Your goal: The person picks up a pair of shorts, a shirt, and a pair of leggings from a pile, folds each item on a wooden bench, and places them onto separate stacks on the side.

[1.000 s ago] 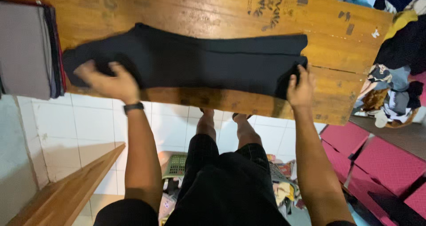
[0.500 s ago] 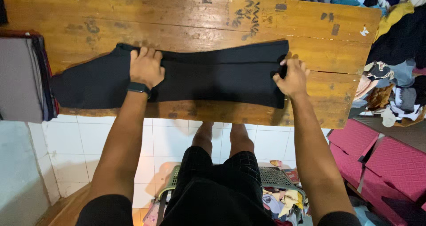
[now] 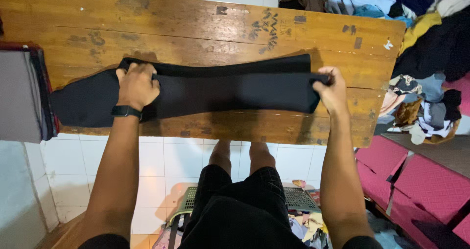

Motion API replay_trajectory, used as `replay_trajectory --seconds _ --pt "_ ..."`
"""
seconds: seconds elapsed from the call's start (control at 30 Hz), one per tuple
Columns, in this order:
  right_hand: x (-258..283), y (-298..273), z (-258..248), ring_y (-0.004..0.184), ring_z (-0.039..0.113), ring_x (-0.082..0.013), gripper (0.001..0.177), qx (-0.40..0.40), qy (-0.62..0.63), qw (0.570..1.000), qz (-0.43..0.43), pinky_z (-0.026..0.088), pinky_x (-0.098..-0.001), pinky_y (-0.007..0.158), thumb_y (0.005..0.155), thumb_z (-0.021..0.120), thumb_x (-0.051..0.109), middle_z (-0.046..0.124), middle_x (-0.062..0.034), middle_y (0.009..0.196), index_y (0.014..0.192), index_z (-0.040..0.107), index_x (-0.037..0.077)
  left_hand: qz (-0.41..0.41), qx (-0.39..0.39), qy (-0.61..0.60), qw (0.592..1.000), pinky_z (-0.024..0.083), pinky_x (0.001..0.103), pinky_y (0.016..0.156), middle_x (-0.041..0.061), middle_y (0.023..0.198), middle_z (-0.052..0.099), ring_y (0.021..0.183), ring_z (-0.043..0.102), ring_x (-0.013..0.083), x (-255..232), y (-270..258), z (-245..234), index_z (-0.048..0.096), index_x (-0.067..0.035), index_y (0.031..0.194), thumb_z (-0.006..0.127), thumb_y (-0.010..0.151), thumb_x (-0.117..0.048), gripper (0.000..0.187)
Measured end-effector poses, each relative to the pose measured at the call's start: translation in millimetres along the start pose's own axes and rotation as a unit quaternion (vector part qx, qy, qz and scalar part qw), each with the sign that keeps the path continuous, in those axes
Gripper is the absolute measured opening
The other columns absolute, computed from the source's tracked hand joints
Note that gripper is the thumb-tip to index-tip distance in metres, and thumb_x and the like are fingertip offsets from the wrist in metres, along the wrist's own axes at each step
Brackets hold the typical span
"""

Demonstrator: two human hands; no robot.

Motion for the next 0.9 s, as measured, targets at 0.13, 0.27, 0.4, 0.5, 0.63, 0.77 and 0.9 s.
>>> replay_trajectory --seconds 0.13,0.27,0.4,0.5,0.63,0.77,0.9 --pt "12.3 31.7 19.9 0.083 0.059 -0.0118 0.050 -0.043 -0.030 0.998 -0.023 0.051 -0.0276 0.075 0.082 0.079 0.003 0.061 0.0002 0.092 0.127 0.058 0.003 -0.025 -0.079 -0.007 0.997 0.032 0.059 0.110 0.017 0.137 0.059 0.135 0.049 0.0351 1.4 10.0 0.3 0.064 -0.006 0.123 0.074 0.083 -0.019 0.043" --pt "-31.8 35.1 32.1 0.094 0.069 -0.0141 0.032 -0.042 0.005 0.998 -0.055 0.056 -0.0272 0.087 0.089 0.078 0.004 0.072 -0.0014 0.103 0.116 0.062 -0.003 -0.005 -0.116 -0.013 0.993 0.017 0.069 0.119 0.024 0.165 0.032 0.155 0.025 0.0401 -38.7 -10.9 15.9 0.054 -0.003 0.146 0.076 0.084 -0.022 0.069" --pt "-66.1 6.2 16.8 0.087 0.056 -0.0216 0.025 -0.125 -0.044 0.991 -0.020 0.049 -0.0346 0.082 0.101 0.080 0.007 0.061 -0.0136 0.096 0.114 0.065 -0.008 -0.024 -0.148 -0.036 0.988 0.016 0.068 0.125 0.027 0.174 0.020 0.162 0.015 0.0431 -66.0 -47.9 20.5 0.047 -0.006 0.159 0.074 0.096 -0.031 0.073" --pt "-30.9 -15.4 27.9 0.099 0.070 -0.0245 0.026 -0.132 -0.076 0.985 -0.075 0.055 -0.0350 0.091 0.101 0.077 0.014 0.074 -0.0140 0.106 0.117 0.065 -0.004 -0.059 -0.104 -0.060 0.991 0.015 0.073 0.121 0.032 0.171 0.011 0.160 0.009 0.0472 -65.2 -52.3 39.0 0.038 -0.006 0.163 0.069 0.099 -0.046 0.082" --pt "6.1 -24.3 39.7 0.092 0.067 -0.0389 0.053 -0.131 -0.282 0.949 -0.054 0.052 -0.0428 0.080 0.077 0.094 0.019 0.070 -0.0264 0.100 0.112 0.064 -0.008 -0.094 0.009 -0.066 0.993 0.007 0.080 0.114 0.031 0.169 -0.003 0.155 -0.006 0.0494 -63.3 -47.7 66.4 0.024 -0.014 0.167 0.061 0.094 -0.066 0.097" --pt "7.6 -34.3 32.6 0.090 0.074 -0.0296 0.040 -0.110 -0.146 0.982 -0.047 0.057 -0.0370 0.082 0.079 0.084 0.014 0.075 -0.0186 0.101 0.110 0.067 -0.004 -0.118 0.062 -0.073 0.988 0.000 0.084 0.111 0.030 0.168 -0.013 0.152 -0.018 0.0515 -67.8 -45.3 76.3 0.018 -0.021 0.168 0.058 0.085 -0.080 0.109" --pt "-29.4 -38.8 11.2 0.080 0.071 -0.0257 0.032 -0.115 -0.207 0.971 0.039 0.056 -0.0358 0.076 0.088 0.087 0.019 0.073 -0.0170 0.090 0.101 0.067 -0.004 -0.126 0.084 -0.086 0.985 -0.004 0.085 0.109 0.029 0.167 -0.018 0.151 -0.023 0.0504 -71.4 -42.1 79.2 0.014 -0.021 0.168 0.059 0.079 -0.085 0.118"
Point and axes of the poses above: each hand's wrist, its own y-axis towards the middle knuckle, its own z-axis out of the palm, x = y × z, the point moved 10 cm from there along y, towards the middle knuckle
